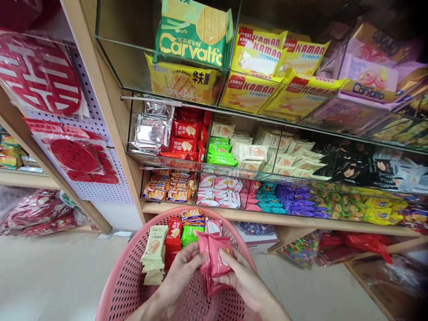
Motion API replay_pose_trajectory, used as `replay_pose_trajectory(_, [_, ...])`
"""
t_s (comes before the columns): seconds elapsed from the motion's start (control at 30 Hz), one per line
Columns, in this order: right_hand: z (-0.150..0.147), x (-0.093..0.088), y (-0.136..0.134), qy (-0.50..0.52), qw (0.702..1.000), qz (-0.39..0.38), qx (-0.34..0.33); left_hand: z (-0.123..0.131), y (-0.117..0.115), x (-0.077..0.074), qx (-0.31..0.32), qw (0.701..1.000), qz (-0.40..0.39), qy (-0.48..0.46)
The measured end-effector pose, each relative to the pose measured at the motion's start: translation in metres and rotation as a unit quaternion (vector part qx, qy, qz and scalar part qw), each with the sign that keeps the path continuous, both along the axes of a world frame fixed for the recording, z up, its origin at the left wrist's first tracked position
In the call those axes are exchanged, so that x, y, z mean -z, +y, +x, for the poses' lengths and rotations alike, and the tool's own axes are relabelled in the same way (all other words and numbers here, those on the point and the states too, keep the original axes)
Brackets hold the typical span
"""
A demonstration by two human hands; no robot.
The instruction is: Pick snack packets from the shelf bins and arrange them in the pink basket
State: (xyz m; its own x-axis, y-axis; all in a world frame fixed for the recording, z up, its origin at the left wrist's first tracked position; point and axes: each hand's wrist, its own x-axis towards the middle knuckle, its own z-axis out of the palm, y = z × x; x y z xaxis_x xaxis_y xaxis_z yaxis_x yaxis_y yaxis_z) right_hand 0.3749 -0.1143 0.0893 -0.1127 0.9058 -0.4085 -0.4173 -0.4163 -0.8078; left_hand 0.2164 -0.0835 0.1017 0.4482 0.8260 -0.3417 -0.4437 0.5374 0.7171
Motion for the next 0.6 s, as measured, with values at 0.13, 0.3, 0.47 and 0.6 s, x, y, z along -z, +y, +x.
replay_pose_trajectory(0.13, [0.001, 0.005, -0.004, -0.006, 1.000, -0.015, 0.015, -0.002, 0.002, 0.007, -0.016, 1.000, -0.006, 0.012])
replay_pose_trajectory(0.3, [-0.003, 0.008, -0.007, -0.002, 0.999, -0.009, 0.045, -0.004, 0.001, 0.011, -0.012, 1.000, -0.008, 0.012])
replay_pose_trajectory(0.47, [-0.007, 0.006, -0.009, -0.003, 0.999, -0.010, 0.046, -0.005, 0.004, 0.014, 0.004, 1.000, 0.005, 0.009])
replay_pose_trajectory(0.6, [0.001, 0.007, -0.011, -0.009, 0.999, -0.003, 0.051, -0.020, 0.013, 0.013, 0.016, 0.998, 0.018, 0.066])
